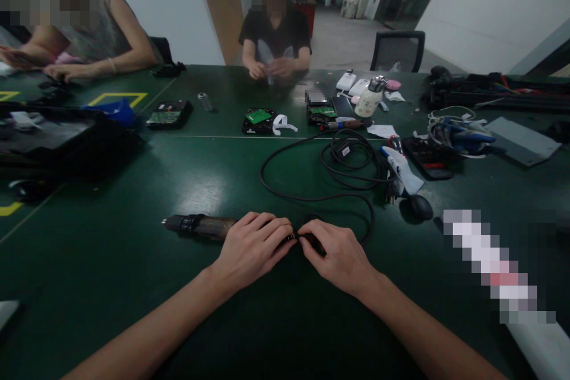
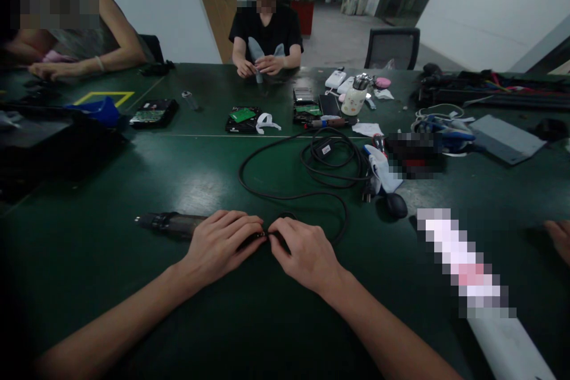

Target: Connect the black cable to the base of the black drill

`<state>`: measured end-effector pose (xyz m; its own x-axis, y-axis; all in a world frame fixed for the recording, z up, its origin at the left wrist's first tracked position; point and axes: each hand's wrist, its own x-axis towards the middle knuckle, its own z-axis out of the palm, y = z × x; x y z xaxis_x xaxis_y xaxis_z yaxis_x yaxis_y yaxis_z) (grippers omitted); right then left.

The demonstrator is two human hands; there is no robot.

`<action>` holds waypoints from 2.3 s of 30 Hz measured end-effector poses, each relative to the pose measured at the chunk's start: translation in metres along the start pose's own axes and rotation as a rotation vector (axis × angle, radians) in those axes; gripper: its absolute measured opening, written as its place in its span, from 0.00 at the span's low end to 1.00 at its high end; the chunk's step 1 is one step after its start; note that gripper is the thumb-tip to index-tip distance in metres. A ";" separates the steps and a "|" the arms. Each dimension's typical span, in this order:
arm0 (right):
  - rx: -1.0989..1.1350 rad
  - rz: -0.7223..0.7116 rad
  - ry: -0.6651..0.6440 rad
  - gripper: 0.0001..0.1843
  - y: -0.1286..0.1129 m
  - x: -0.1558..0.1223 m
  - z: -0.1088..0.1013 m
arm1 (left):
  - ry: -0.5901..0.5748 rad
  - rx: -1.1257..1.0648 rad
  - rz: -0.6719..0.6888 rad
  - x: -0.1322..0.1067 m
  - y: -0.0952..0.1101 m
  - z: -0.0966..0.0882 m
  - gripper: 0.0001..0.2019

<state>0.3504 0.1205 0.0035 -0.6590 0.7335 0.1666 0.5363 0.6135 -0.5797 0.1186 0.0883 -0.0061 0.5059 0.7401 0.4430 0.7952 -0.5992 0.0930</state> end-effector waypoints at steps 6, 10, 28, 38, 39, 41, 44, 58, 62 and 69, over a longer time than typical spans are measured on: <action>0.003 0.005 0.008 0.05 0.001 0.000 0.002 | -0.011 -0.023 0.035 -0.001 -0.001 -0.001 0.11; -0.006 0.011 0.003 0.05 0.000 0.000 0.002 | -0.020 0.011 0.003 -0.001 -0.002 0.001 0.10; -0.076 -0.093 0.294 0.20 -0.007 -0.003 -0.003 | 0.131 0.060 -0.004 -0.012 -0.036 -0.017 0.11; 0.028 -0.062 0.466 0.30 0.005 -0.005 0.004 | 0.230 0.263 -0.244 -0.061 -0.138 -0.040 0.10; 0.027 -0.059 0.472 0.30 0.004 -0.005 0.004 | 0.240 0.286 -0.259 -0.065 -0.145 -0.042 0.10; 0.022 -0.051 0.482 0.30 0.004 -0.005 0.003 | 0.255 0.329 -0.284 -0.073 -0.157 -0.045 0.10; 0.010 -0.040 0.490 0.30 0.003 -0.004 0.002 | 0.208 0.384 -0.340 -0.077 -0.166 -0.047 0.12; -0.023 -0.011 0.487 0.29 0.001 -0.003 0.001 | -0.015 0.316 -0.317 -0.053 -0.144 -0.041 0.13; -0.062 -0.035 0.452 0.28 -0.001 -0.002 0.000 | -0.059 0.223 -0.168 -0.031 -0.115 -0.032 0.12; -0.108 -0.091 0.198 0.21 -0.006 0.003 0.001 | -0.098 0.059 0.085 0.001 -0.029 -0.010 0.10</action>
<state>0.3448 0.1181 0.0070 -0.5967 0.7101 0.3738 0.5397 0.6998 -0.4680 0.0928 0.1029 0.0003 0.6000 0.7155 0.3579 0.7650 -0.6440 0.0050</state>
